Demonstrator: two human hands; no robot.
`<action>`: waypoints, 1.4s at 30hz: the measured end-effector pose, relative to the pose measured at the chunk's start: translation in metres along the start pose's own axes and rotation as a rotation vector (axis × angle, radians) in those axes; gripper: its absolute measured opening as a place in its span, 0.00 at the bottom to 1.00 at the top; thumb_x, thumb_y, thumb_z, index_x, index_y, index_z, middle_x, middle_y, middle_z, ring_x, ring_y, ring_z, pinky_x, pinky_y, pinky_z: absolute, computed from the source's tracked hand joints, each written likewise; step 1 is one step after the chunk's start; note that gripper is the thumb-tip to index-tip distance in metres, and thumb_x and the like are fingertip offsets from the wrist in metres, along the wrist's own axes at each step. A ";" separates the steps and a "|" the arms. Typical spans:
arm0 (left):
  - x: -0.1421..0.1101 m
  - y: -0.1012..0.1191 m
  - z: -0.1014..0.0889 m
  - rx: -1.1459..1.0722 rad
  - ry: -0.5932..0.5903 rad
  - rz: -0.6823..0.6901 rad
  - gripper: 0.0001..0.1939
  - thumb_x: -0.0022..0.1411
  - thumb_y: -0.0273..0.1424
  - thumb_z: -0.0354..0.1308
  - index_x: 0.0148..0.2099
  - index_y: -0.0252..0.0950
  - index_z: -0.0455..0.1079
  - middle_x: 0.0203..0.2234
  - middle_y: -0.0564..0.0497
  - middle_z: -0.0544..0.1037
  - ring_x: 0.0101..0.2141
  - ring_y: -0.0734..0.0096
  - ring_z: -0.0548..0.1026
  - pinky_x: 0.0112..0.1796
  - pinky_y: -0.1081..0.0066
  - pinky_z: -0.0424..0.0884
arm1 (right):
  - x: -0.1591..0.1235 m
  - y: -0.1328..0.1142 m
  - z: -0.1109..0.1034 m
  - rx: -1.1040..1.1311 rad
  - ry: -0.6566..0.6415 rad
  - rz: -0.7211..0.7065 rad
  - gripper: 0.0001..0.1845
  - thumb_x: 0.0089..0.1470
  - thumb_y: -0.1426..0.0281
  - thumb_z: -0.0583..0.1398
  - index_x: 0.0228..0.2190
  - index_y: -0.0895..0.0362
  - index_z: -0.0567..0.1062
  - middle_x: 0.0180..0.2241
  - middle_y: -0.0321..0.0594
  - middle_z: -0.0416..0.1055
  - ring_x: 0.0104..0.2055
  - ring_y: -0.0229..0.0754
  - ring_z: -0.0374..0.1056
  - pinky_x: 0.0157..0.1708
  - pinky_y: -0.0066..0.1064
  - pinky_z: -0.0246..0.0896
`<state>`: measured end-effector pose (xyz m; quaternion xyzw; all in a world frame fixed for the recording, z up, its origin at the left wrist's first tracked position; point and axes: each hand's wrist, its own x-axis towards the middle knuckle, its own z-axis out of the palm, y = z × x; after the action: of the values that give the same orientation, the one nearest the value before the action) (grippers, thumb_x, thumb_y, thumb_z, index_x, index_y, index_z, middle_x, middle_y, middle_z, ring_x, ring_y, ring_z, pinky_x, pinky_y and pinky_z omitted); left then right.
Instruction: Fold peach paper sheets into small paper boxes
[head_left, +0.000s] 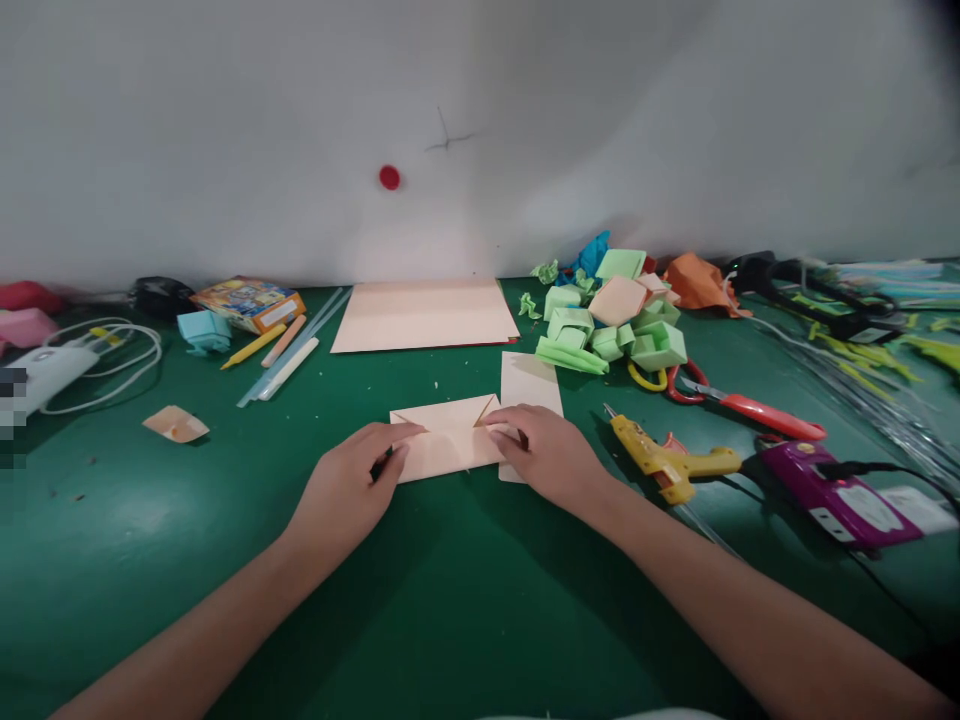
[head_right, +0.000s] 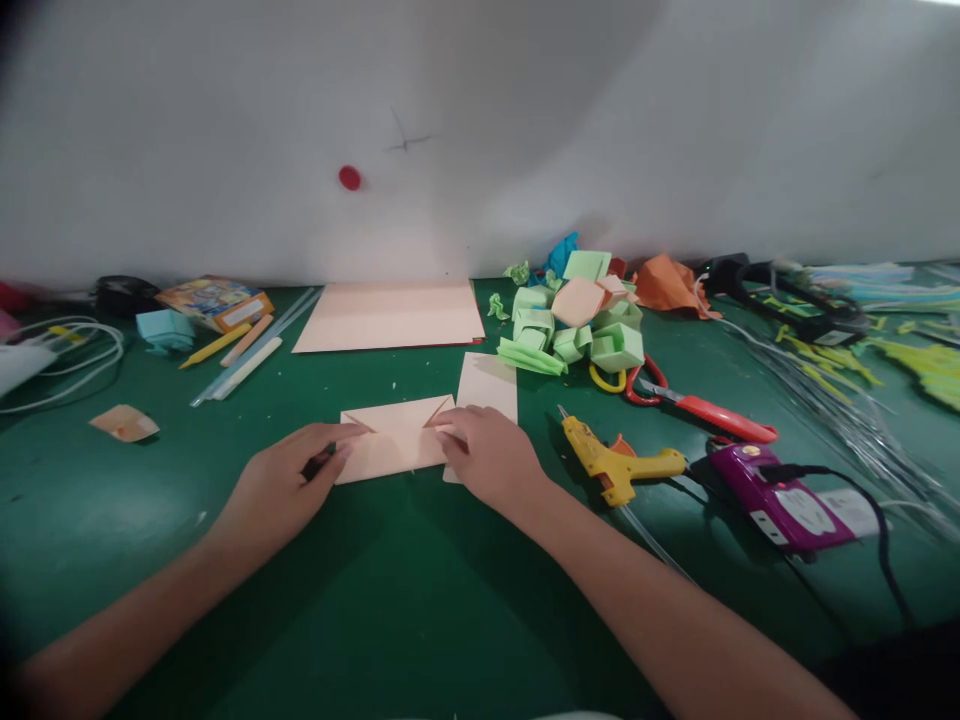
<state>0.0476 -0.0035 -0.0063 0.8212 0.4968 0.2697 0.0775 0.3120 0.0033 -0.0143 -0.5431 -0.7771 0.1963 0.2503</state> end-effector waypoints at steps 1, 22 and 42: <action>0.000 0.000 0.001 0.023 -0.004 0.032 0.15 0.71 0.34 0.50 0.51 0.41 0.78 0.45 0.49 0.82 0.40 0.66 0.81 0.37 0.72 0.78 | 0.000 0.000 0.001 -0.025 -0.004 -0.003 0.14 0.65 0.69 0.55 0.47 0.52 0.79 0.48 0.41 0.78 0.50 0.48 0.71 0.49 0.39 0.66; -0.008 -0.009 0.008 0.191 -0.195 0.499 0.21 0.74 0.27 0.46 0.63 0.38 0.71 0.59 0.47 0.77 0.58 0.65 0.75 0.59 0.63 0.72 | -0.010 -0.002 0.006 -0.282 0.044 -0.164 0.13 0.68 0.69 0.54 0.46 0.52 0.78 0.49 0.45 0.73 0.50 0.53 0.64 0.50 0.48 0.59; -0.023 -0.002 -0.006 0.233 -0.486 0.474 0.38 0.74 0.47 0.48 0.77 0.42 0.38 0.74 0.45 0.46 0.72 0.52 0.49 0.69 0.54 0.51 | -0.050 -0.017 -0.001 -0.409 -0.149 -0.244 0.28 0.70 0.66 0.48 0.66 0.62 0.63 0.68 0.48 0.61 0.70 0.51 0.54 0.69 0.51 0.49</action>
<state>0.0353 -0.0228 -0.0104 0.9572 0.2869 0.0183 0.0345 0.3139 -0.0497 -0.0123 -0.4685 -0.8769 0.0427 0.0988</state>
